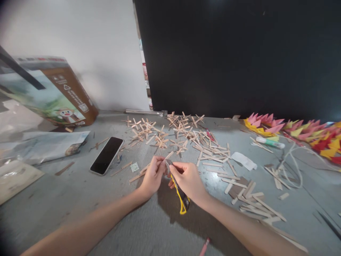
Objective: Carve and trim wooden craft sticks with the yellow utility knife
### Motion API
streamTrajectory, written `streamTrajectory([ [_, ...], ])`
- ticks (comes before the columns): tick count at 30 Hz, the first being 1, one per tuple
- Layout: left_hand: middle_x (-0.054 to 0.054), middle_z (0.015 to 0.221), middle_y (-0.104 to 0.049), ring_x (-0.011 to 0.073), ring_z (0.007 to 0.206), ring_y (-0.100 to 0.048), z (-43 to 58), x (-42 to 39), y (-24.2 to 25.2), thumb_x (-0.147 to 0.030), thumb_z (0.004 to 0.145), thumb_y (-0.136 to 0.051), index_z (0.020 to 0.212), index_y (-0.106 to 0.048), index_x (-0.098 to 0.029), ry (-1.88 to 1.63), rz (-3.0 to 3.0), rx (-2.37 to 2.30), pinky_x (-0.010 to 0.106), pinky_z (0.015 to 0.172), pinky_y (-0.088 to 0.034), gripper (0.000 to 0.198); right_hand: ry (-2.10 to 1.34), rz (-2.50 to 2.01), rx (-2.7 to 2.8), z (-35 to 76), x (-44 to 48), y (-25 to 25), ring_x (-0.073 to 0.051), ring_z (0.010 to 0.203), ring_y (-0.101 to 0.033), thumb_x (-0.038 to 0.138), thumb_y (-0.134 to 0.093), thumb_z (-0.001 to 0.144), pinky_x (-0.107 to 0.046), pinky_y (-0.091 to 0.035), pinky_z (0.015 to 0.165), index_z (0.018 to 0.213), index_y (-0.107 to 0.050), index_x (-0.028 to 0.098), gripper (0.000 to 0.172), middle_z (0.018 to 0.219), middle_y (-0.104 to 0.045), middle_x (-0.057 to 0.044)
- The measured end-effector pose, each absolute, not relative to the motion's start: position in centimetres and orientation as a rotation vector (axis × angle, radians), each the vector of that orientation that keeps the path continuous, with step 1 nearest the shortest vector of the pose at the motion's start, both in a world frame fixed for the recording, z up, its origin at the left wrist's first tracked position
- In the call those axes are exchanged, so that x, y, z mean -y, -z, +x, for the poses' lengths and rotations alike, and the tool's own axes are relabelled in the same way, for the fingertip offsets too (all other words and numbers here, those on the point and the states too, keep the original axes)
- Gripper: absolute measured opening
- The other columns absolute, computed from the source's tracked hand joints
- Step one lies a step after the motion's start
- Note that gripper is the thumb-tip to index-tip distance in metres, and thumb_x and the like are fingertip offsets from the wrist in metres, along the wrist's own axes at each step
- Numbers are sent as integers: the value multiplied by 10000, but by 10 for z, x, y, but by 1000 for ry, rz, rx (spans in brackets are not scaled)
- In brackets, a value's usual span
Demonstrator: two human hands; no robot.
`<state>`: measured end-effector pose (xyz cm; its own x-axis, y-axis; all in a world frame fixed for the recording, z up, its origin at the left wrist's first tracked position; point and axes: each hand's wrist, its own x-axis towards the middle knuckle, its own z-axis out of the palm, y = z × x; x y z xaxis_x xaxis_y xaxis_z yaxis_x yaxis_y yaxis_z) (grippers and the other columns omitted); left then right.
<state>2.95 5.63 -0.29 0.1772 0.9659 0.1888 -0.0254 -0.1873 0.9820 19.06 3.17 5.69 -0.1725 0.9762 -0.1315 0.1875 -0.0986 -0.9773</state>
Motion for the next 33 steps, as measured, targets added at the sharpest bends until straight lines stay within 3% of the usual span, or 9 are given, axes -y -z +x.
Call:
streamTrajectory([
  [13,-23,734,-567,162,671,-584,28,-53,0,-364,1069,-404,1058,-501,-208,-1190,1650,-1139,281,667,-456,184,-1237,-1442,1496,187,-28,-53,-219,520,-733,481,-557,960,-258,-565,495,718,-652,203,381,563,-703,-19],
  [22,-47,656,-504,143,579,-478,25,-53,-1,-342,1066,-371,1052,-553,-201,-1097,1758,-1210,252,591,-374,231,-1422,-1456,1476,191,-32,-60,-177,401,-643,507,-575,950,-225,-484,403,645,-628,192,442,492,-660,-22],
  [33,-52,651,-508,150,581,-493,27,-53,-4,-326,1048,-421,1100,-566,-205,-1095,1714,-1180,261,611,-377,196,-1632,-1414,1362,201,-42,-69,-149,386,-618,490,-654,897,-221,-476,399,664,-675,152,411,503,-671,-45],
])
